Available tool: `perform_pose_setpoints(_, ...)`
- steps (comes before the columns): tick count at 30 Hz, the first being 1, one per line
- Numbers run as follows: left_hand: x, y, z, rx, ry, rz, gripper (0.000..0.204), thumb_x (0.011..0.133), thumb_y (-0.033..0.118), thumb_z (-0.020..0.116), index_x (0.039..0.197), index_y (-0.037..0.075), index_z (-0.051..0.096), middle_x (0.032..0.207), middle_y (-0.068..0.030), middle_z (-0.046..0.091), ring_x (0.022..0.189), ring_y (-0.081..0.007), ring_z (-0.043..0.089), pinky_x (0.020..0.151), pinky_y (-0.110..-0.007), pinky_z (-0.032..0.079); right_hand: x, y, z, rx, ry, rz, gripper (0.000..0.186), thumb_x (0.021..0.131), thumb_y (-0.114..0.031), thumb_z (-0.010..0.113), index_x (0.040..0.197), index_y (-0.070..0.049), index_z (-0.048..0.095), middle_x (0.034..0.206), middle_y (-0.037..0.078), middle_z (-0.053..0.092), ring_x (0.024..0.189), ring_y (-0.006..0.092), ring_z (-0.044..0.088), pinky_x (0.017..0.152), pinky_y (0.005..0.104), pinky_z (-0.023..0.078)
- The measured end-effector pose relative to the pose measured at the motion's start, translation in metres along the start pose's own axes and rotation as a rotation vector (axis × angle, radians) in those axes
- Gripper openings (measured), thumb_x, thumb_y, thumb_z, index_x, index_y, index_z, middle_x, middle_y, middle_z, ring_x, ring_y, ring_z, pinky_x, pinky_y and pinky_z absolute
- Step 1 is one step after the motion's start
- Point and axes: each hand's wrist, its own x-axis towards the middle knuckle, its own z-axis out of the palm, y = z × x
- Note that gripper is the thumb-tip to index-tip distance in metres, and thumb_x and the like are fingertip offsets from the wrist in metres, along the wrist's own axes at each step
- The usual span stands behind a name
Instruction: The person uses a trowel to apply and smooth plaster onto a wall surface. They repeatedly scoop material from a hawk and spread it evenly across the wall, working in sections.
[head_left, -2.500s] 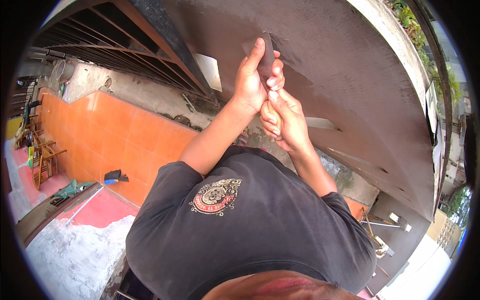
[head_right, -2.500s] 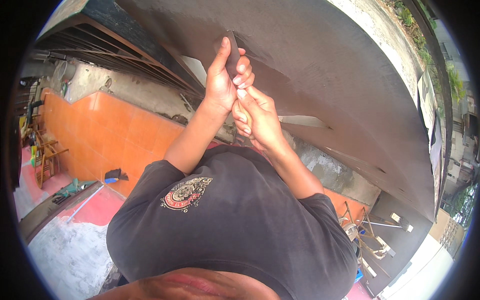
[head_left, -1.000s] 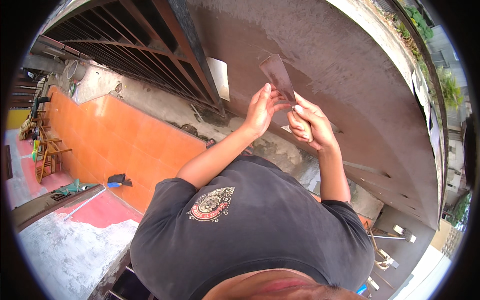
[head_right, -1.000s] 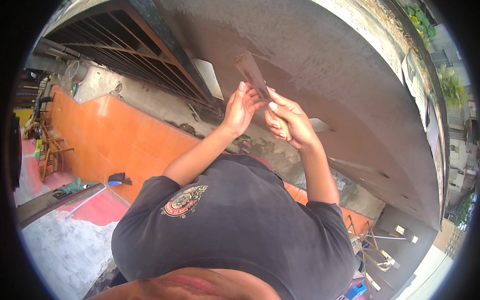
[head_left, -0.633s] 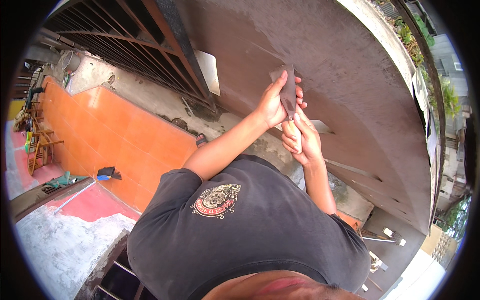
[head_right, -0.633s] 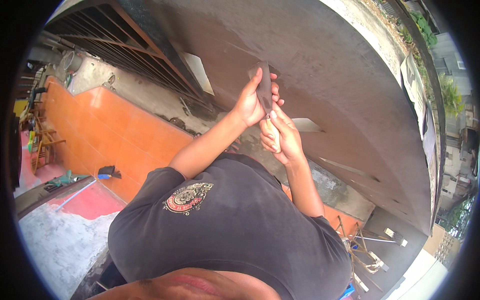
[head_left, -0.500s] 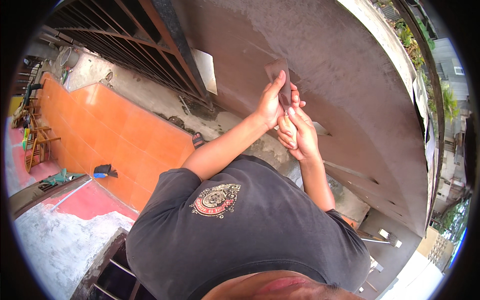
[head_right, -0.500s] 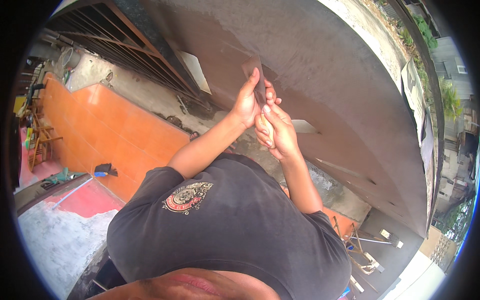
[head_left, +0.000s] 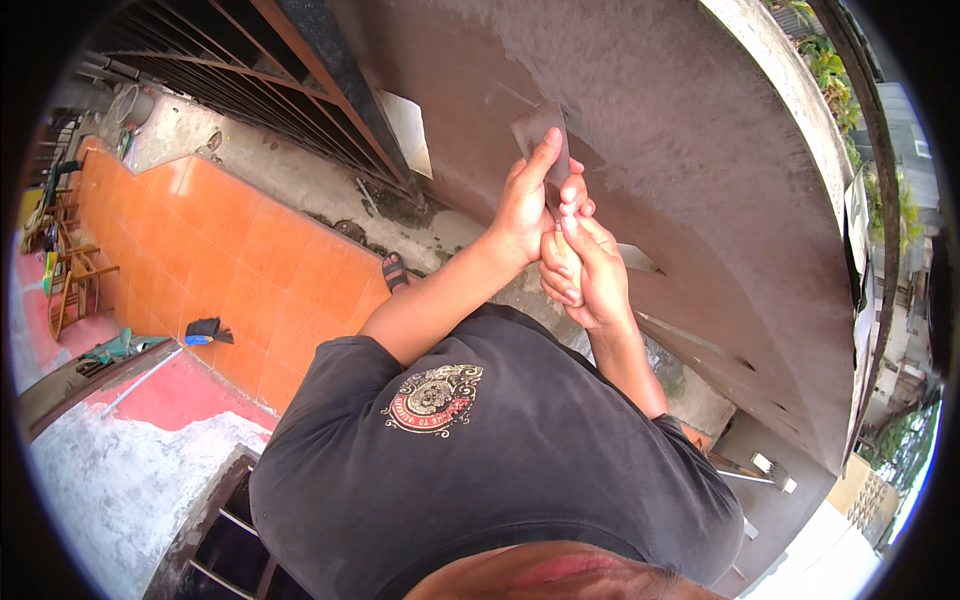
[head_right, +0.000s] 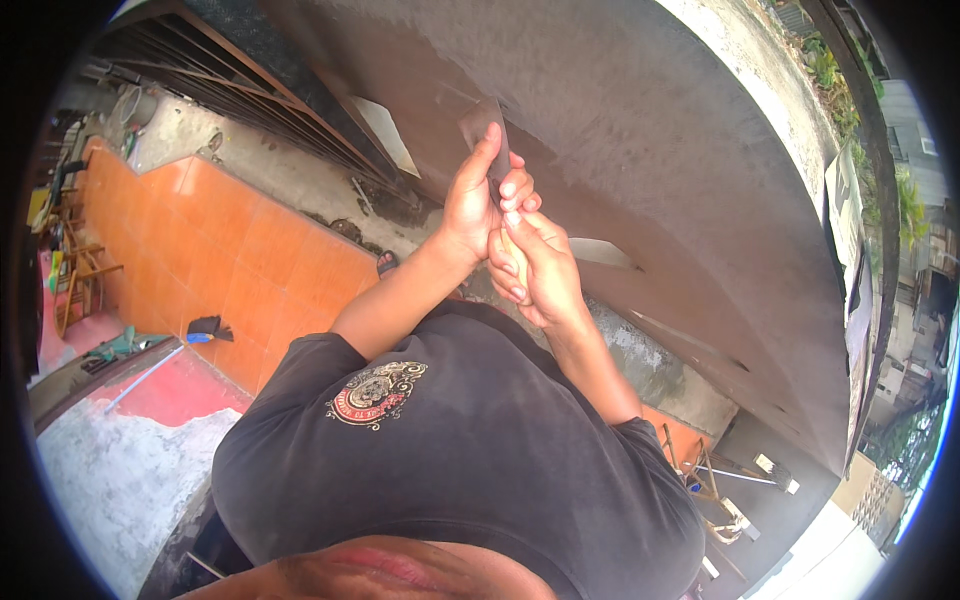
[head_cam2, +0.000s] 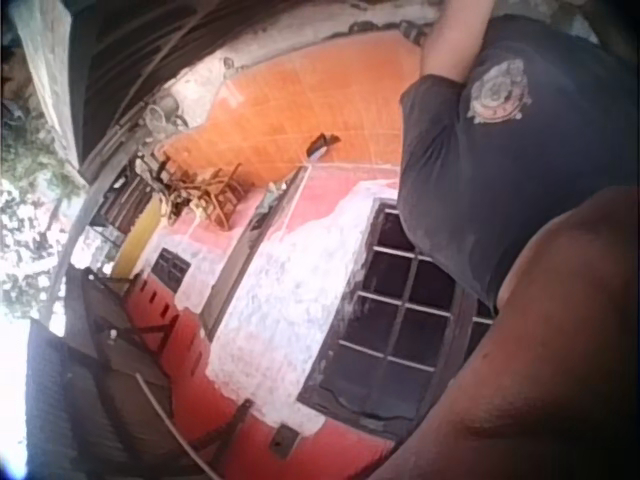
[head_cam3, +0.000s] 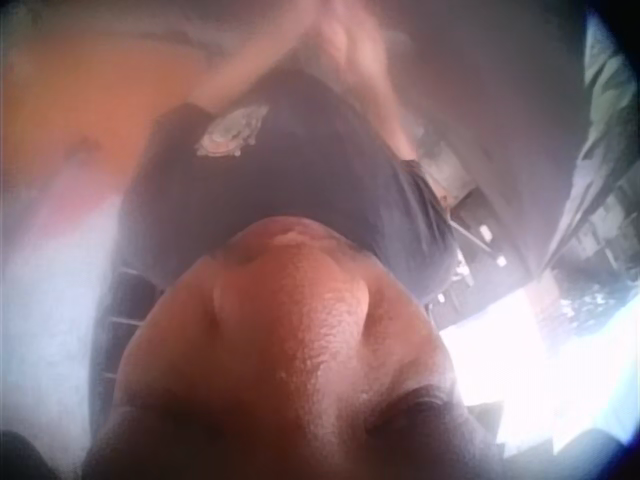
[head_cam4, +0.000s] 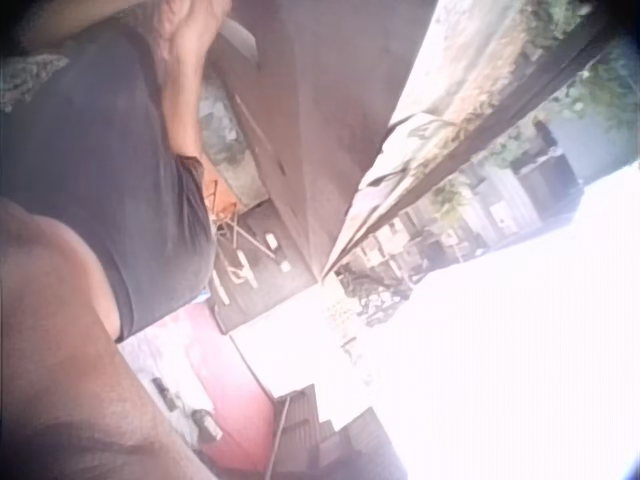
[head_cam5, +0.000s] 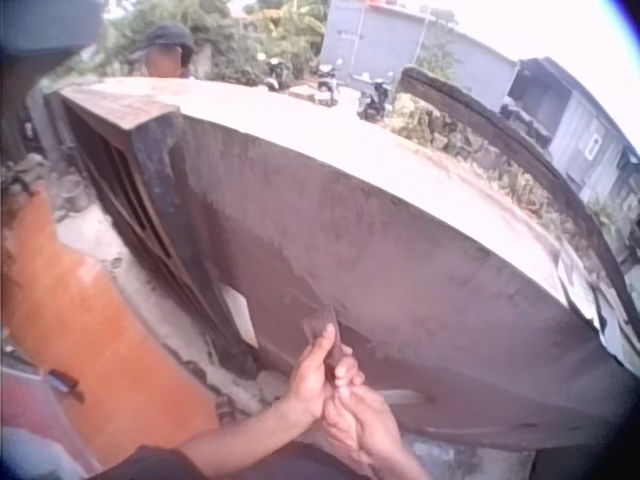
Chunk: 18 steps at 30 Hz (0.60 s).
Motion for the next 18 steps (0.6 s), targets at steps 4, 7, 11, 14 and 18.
perform_pose_setpoints(4,-0.004,0.004,-0.002,0.020,0.078,-0.059,0.045,0.101,0.053,0.065,0.093,0.009,0.059,0.056,-0.0012,0.050,0.050,-0.0137,0.048,0.063,-0.035,0.050,-0.002,0.003,0.002,0.009,-0.004,0.024,0.024,0.114,-0.028,0.043,0.105,-0.007,0.050,0.064,0.003,0.049,0.040,0.0086,0.041,0.037,0.0226,0.034)
perform_pose_setpoints(7,-0.007,-0.005,-0.006,0.048,-0.019,-0.084,0.045,0.103,0.052,0.062,0.094,0.008,0.059,0.058,-0.0037,0.051,0.052,-0.0167,0.051,0.064,-0.037,0.051,-0.010,0.006,-0.001,0.044,0.057,0.030,0.021,0.113,-0.028,0.042,0.111,-0.008,0.048,0.064,0.003,0.046,0.040,0.0090,0.038,0.036,0.0227,0.033)
perform_pose_setpoints(11,-0.002,-0.012,-0.008,0.020,-0.004,-0.071,0.049,0.100,0.057,0.064,0.094,0.008,0.058,0.059,-0.0042,0.054,0.054,-0.0170,0.054,0.064,-0.037,0.052,-0.012,0.006,-0.009,0.103,0.046,0.012,0.023,0.114,-0.026,0.042,0.122,-0.007,0.050,0.064,0.004,0.047,0.039,0.0096,0.038,0.036,0.0227,0.033)
perform_pose_setpoints(14,0.003,-0.013,-0.006,0.016,0.098,-0.060,0.052,0.097,0.060,0.066,0.093,0.009,0.058,0.059,-0.0044,0.055,0.055,-0.0174,0.056,0.063,-0.037,0.052,-0.011,0.003,-0.013,0.080,0.025,0.006,0.027,0.114,-0.025,0.042,0.131,-0.006,0.049,0.065,0.004,0.048,0.039,0.0097,0.039,0.037,0.0228,0.033)
perform_pose_setpoints(18,0.005,-0.013,-0.006,0.024,0.155,-0.012,0.056,0.095,0.060,0.069,0.092,0.005,0.058,0.064,-0.0081,0.058,0.054,-0.0191,0.057,0.059,-0.037,0.054,-0.013,0.000,-0.015,-0.027,0.001,0.024,0.029,0.114,-0.025,0.042,0.134,-0.005,0.049,0.064,0.003,0.047,0.040,0.0089,0.038,0.037,0.0228,0.033)
